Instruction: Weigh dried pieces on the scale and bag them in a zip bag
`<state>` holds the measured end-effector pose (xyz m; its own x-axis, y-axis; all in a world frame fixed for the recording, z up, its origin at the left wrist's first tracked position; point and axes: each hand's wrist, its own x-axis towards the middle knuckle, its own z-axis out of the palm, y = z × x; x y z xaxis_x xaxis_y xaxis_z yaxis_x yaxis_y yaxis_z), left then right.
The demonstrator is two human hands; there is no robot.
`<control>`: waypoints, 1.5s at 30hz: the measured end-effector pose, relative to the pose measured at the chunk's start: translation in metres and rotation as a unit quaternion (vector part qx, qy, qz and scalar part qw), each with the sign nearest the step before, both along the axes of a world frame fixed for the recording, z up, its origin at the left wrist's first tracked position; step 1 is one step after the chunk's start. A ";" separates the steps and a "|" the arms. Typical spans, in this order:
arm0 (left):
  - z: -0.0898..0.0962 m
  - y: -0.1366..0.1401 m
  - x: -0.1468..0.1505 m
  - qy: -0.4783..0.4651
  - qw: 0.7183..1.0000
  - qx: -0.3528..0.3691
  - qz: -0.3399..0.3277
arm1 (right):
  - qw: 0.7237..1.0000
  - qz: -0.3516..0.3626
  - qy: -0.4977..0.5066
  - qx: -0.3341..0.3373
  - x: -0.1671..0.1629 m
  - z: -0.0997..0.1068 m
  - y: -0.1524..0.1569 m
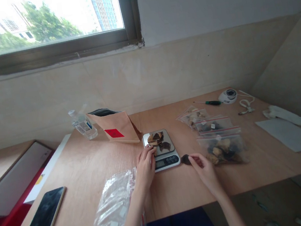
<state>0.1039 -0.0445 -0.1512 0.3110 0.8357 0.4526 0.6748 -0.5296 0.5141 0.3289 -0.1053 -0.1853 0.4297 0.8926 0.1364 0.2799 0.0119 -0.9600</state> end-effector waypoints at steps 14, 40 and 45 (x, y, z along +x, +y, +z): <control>0.018 -0.001 0.010 0.035 0.999 0.006 0.025 | 1.000 0.007 -0.018 -0.006 0.001 -0.001 0.000; 0.023 0.013 0.038 0.143 0.988 0.025 0.048 | 0.998 0.014 -0.055 0.003 0.001 0.001 0.000; 0.030 0.018 0.038 0.145 0.987 0.027 0.057 | 0.998 0.011 -0.058 0.004 0.001 0.002 0.000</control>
<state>0.1418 -0.0266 -0.1216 0.3385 0.8505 0.4026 0.8467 -0.4619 0.2639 0.3295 -0.1058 -0.1836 0.3900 0.9009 0.1907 0.3892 0.0264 -0.9208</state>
